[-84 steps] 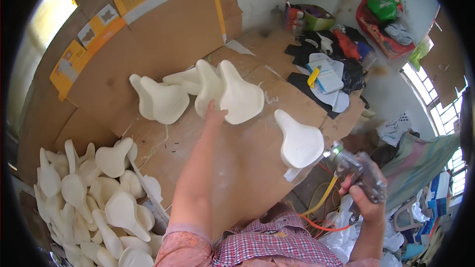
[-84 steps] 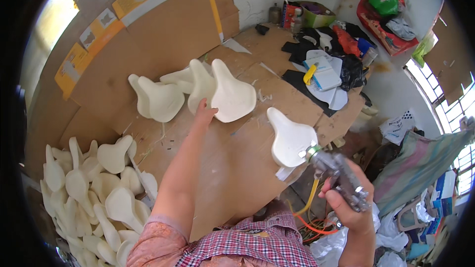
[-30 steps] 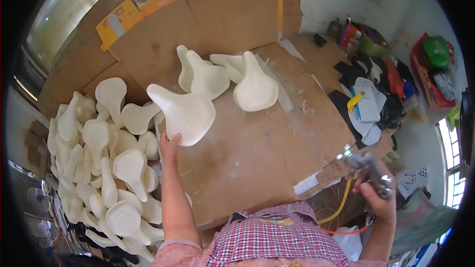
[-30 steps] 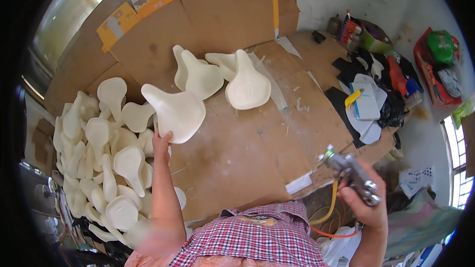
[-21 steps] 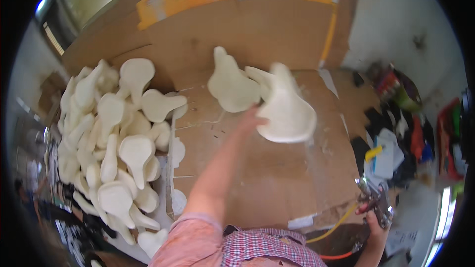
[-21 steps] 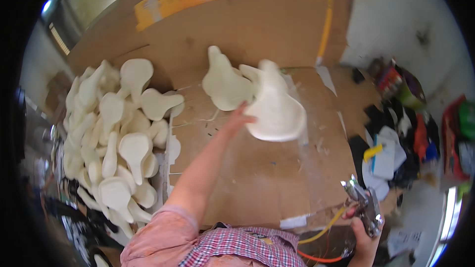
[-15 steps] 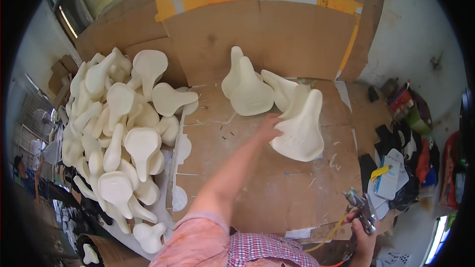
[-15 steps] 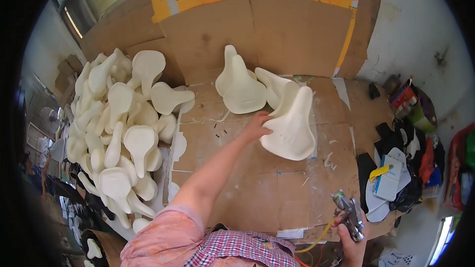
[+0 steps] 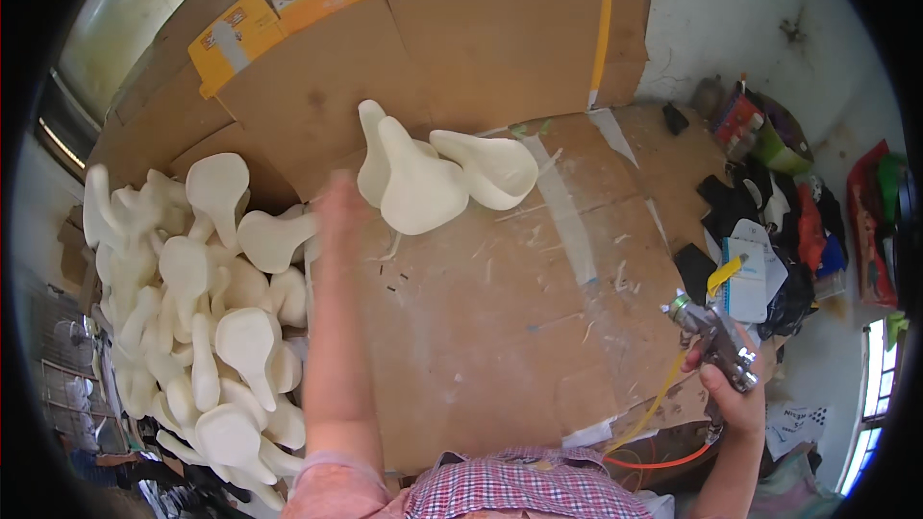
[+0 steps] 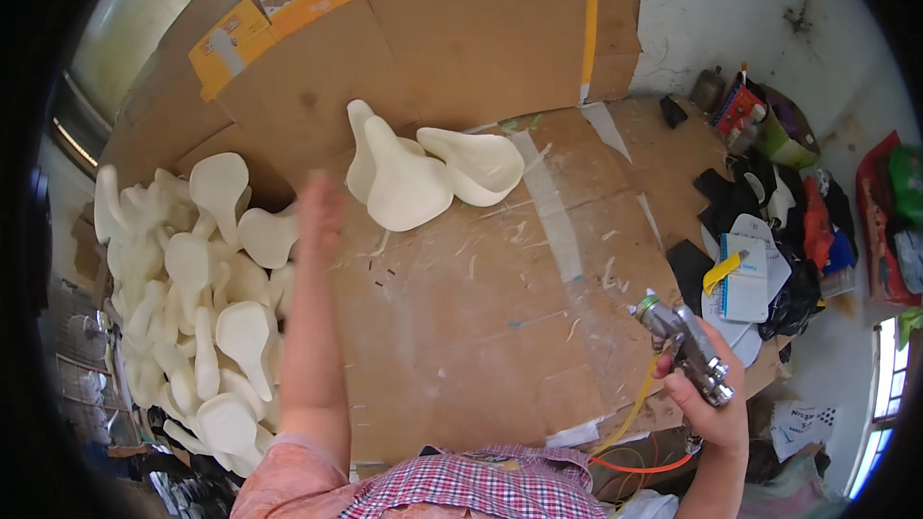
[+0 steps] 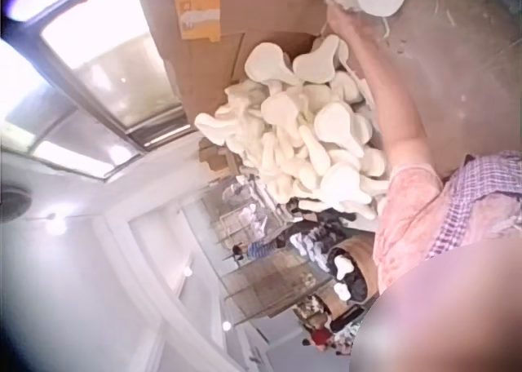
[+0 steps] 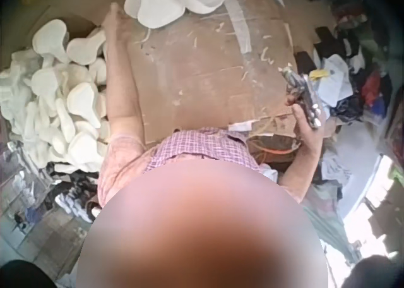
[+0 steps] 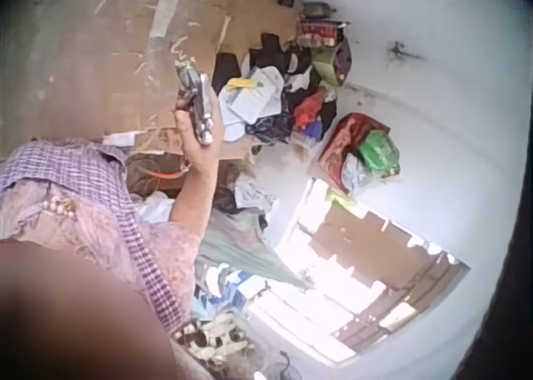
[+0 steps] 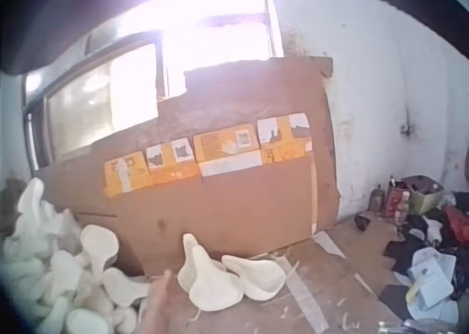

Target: Sorting and stacking white foam pads from a sack onto a workbench.

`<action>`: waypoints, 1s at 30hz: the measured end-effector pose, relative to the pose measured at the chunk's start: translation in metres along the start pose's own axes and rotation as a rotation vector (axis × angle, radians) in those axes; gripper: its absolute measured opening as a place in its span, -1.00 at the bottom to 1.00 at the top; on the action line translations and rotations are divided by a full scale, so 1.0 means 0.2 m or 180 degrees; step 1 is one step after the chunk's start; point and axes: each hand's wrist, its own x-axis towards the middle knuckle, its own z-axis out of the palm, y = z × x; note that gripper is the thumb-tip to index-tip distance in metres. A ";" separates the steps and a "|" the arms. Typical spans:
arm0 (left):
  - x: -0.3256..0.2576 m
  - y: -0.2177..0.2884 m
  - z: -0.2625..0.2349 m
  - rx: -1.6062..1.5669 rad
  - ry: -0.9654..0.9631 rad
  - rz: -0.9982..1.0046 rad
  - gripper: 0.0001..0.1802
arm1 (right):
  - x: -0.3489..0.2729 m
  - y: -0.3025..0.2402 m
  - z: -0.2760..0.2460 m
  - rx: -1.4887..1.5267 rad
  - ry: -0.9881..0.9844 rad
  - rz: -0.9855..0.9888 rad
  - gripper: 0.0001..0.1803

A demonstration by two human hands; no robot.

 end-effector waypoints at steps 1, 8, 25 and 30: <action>-0.05 -0.12 0.22 -0.0063 -0.0415 -0.0688 -0.42 | 0.01 0.00 -0.01 0.0042 0.0104 -0.0042 -0.22; -0.12 -0.50 0.95 0.0628 -0.0203 -0.1173 -0.27 | 0.02 -0.03 0.05 0.0039 -0.0118 -0.0028 -0.25; -0.44 -0.58 0.26 0.0472 -0.0695 -0.0656 -0.16 | -0.10 -0.18 0.16 0.0342 -0.0154 -0.0209 -0.28; -0.44 -1.00 -0.62 0.1671 0.0207 0.0524 -0.28 | 0.00 -0.12 0.32 0.0186 -0.0696 -0.0210 -0.29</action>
